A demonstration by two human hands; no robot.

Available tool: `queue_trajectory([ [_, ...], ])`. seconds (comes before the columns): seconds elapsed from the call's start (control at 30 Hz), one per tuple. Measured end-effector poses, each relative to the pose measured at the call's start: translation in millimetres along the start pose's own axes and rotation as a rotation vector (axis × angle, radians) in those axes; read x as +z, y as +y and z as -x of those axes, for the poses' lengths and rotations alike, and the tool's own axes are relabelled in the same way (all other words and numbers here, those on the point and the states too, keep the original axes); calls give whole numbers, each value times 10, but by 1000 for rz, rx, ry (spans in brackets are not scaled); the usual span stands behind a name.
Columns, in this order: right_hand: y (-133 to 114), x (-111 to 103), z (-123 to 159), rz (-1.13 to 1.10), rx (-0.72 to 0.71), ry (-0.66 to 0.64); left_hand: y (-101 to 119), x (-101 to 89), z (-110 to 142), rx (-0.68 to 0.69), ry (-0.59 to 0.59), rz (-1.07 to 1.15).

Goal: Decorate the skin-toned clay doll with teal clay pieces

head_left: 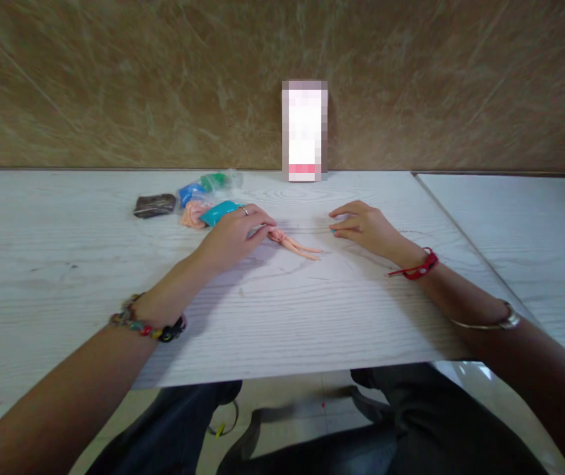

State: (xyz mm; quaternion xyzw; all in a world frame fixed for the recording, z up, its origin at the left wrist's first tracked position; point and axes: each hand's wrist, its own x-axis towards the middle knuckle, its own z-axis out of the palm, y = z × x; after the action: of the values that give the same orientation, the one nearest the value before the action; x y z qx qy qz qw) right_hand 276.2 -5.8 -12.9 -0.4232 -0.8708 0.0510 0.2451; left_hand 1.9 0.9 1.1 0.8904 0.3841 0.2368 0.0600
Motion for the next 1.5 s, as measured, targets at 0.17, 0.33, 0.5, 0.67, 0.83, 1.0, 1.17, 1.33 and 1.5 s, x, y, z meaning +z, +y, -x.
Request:
queue_trajectory([
  [0.17,13,18,-1,-1,-18,19,4,1,0,11,-39,5],
  [0.33,-3,25,7,-31,-82,-39,10,0,4,-4,-27,-10],
  [0.5,-1,3,13,26,-16,18,14,2,0,-1,-24,8],
  [0.67,-11,-8,-1,-1,-91,-36,12,3,-8,23,-66,18],
  [0.83,-29,-11,7,13,-87,-33,5,7,-4,3,-20,23],
  [1.0,4,9,-18,11,-69,-8,7,14,-8,34,-45,17],
  [1.17,61,-59,55,-55,-99,-39,0,12,-3,42,-15,4],
  [1.33,27,-54,71,-18,-147,-30,-10,24,-7,57,-17,9],
  [1.5,-65,-12,11,29,-165,61,-7,29,-9,69,-14,21],
])
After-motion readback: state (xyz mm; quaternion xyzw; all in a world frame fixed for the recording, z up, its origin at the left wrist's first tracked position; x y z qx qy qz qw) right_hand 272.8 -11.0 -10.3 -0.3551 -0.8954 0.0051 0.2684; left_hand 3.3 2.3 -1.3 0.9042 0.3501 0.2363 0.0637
